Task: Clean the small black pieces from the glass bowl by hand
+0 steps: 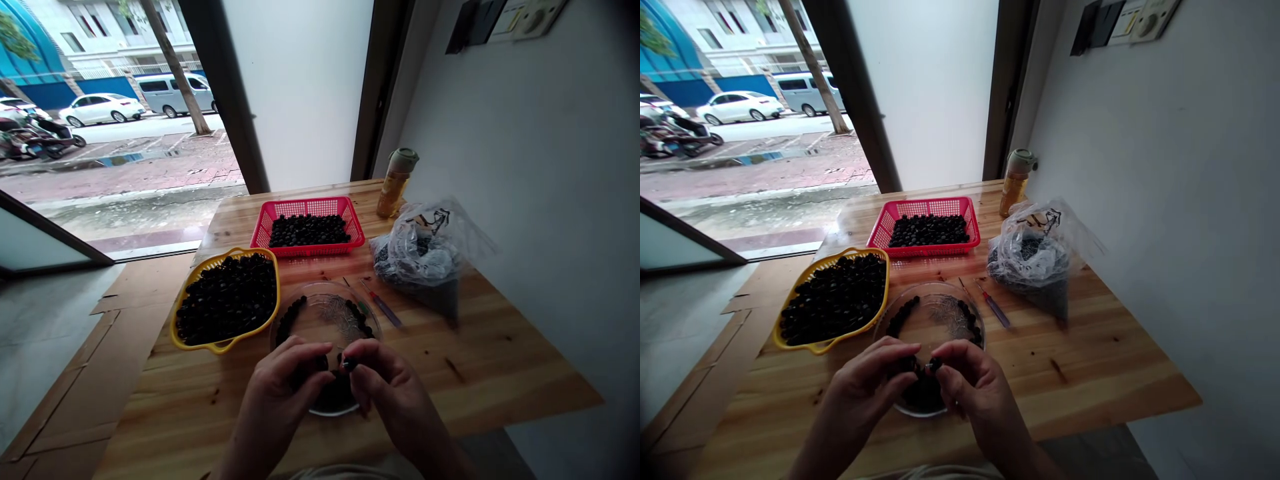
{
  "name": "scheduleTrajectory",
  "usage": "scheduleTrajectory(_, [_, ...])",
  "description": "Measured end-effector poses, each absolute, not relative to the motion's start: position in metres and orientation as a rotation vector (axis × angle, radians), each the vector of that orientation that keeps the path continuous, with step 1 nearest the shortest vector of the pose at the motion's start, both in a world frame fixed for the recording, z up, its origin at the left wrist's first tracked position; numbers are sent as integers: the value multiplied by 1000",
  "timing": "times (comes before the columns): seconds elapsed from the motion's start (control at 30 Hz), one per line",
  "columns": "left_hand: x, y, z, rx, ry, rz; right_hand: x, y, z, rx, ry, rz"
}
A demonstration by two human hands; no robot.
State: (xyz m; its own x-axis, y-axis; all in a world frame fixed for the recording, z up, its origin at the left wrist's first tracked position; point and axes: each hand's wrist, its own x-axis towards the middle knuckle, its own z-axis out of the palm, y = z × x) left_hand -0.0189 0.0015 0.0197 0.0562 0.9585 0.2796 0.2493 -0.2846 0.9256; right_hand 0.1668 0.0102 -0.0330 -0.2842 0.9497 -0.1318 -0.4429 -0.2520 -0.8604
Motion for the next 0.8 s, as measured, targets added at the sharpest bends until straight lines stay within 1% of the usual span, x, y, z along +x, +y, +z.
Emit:
scheduleTrajectory(0.2, [-13, -7, 15, 1263, 1121, 1273, 166, 8, -31, -809, -984, 1699])
scheduleTrajectory(0.4, [-13, -11, 7, 1123, 1099, 1266, 165, 7, -19, -786, -1109, 1616])
scheduleTrajectory(0.63, [-17, -18, -1, 1050, 1065, 1265, 166, 13, 2, -878, -1496, 1208])
scheduleTrajectory(0.8, [-18, -19, -3, 1099, 1078, 1289, 162, 17, 12, -824, -1668, 972])
